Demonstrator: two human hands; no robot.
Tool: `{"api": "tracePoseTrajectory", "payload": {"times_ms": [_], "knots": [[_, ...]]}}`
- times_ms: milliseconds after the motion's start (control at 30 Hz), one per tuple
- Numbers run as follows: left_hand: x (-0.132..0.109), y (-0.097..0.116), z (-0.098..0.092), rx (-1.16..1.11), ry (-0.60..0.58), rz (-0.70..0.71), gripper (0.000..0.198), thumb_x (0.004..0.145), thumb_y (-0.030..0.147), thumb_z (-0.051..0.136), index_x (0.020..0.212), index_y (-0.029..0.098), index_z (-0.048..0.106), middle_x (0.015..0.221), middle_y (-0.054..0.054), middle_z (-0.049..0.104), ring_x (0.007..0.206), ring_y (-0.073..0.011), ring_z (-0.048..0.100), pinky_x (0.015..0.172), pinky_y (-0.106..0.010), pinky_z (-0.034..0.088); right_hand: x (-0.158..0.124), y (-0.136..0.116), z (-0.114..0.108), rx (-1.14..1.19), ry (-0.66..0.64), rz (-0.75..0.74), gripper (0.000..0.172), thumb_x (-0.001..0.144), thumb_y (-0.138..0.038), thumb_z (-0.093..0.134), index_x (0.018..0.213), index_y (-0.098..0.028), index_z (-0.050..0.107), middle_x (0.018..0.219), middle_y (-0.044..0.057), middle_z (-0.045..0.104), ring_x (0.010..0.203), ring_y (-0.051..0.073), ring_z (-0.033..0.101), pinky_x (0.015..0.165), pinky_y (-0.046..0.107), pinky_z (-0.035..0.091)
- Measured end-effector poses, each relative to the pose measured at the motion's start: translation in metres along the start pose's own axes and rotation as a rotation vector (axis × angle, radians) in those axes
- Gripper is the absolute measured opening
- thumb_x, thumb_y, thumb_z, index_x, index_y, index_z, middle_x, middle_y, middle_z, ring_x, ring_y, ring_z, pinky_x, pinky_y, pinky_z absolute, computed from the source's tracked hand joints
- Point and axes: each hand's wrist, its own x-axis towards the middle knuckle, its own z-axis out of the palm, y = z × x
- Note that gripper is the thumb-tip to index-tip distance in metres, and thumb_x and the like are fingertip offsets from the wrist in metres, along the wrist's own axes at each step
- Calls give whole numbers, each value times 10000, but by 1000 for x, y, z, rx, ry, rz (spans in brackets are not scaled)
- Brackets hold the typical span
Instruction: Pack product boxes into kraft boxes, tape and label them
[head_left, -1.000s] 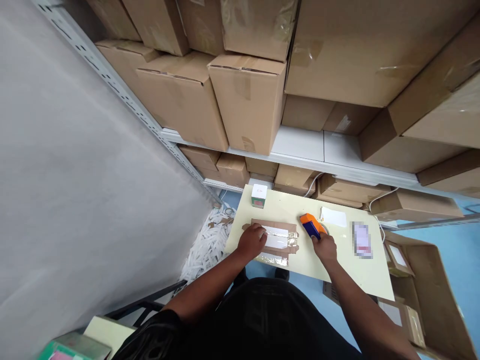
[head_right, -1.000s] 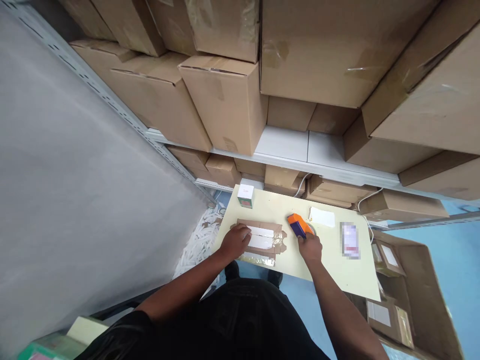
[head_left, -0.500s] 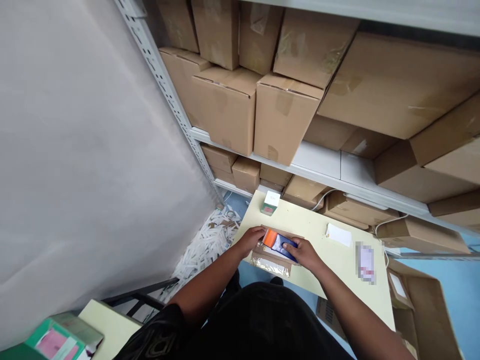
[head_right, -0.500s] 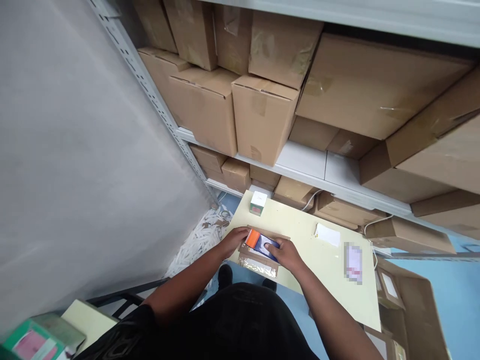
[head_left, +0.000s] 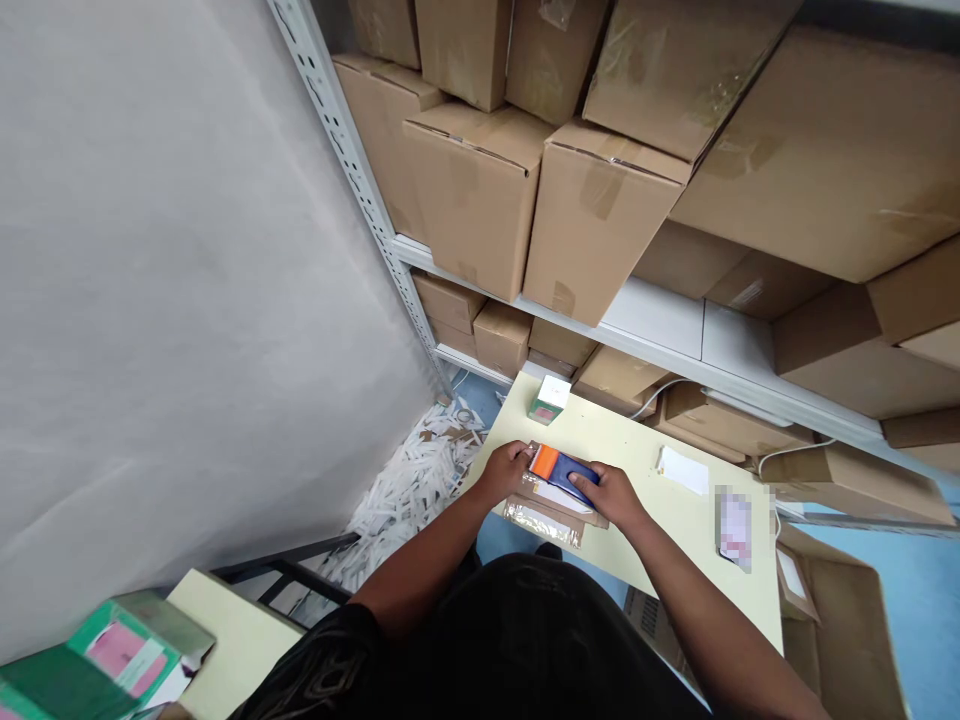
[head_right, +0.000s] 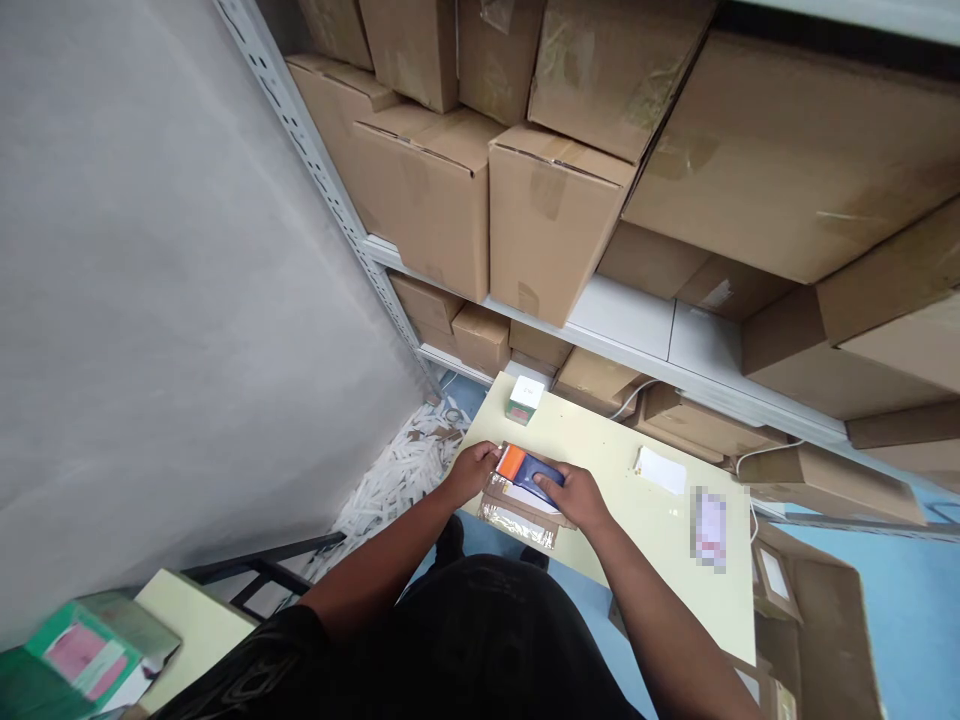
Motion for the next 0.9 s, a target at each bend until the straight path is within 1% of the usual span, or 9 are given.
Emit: {"api": "tracePoseTrajectory", "payload": {"times_ms": [133,233,400,533,633,700,733,800,900], "knots": [[-2,-21,-9,8,40,-24,291,906,434,524,828,206,687,791,-12,722,798,-207,664,748,-311,494,1,-4,3,-17,-13,10,480,871,-648,603,1007,-225,784,835,20,779,777,226,708,704,291,498],[-2,-36,-11,-21,73,-63,307,918,436,512,813,203,683,763,-20,712,774,-206,675,744,-316,503,4,-14,7,-91,-21,-4,476,890,-647,586,1047,-241,779,834,17,779,784,222,710,705,286,483],[1,-53,2,-24,86,-118,281,936,366,483,802,196,662,755,-34,699,771,-211,682,777,-341,523,13,-40,9,-278,-34,24,446,908,-645,591,938,-241,777,825,49,771,786,223,706,664,272,429],[1,-65,22,8,70,-45,171,869,237,551,948,197,697,963,-65,726,985,-243,669,924,-393,510,19,-52,10,-396,-50,48,460,917,-653,581,882,-235,771,838,80,773,809,242,701,648,278,400],[0,-73,28,49,130,1,271,837,185,569,1087,174,673,1066,-94,676,1040,-251,643,979,-438,500,19,-52,11,-440,-46,55,493,914,-677,566,820,-229,749,811,83,764,780,242,696,623,280,373],[0,-77,24,45,170,2,379,812,178,603,1189,165,635,1137,-104,636,1046,-242,635,969,-443,512,19,-50,11,-447,-34,52,495,917,-676,563,810,-227,742,808,84,763,776,240,696,621,280,368],[0,-78,20,32,162,8,439,794,179,631,1233,169,619,1171,-106,623,1046,-238,633,946,-431,526,18,-49,12,-445,-30,50,490,920,-671,564,815,-227,742,812,84,765,777,239,696,623,280,369],[2,-78,9,-31,40,22,589,751,185,697,1329,195,587,1217,-103,616,1044,-232,636,894,-394,548,18,-48,12,-436,-28,45,475,926,-658,566,837,-227,746,828,82,769,785,234,698,628,277,374],[6,-76,-6,-233,-301,21,908,678,233,819,1509,256,454,1281,-98,617,1063,-238,649,902,-385,554,17,-47,12,-423,-38,53,461,926,-650,577,856,-228,750,849,73,775,798,225,702,632,270,376]]}}
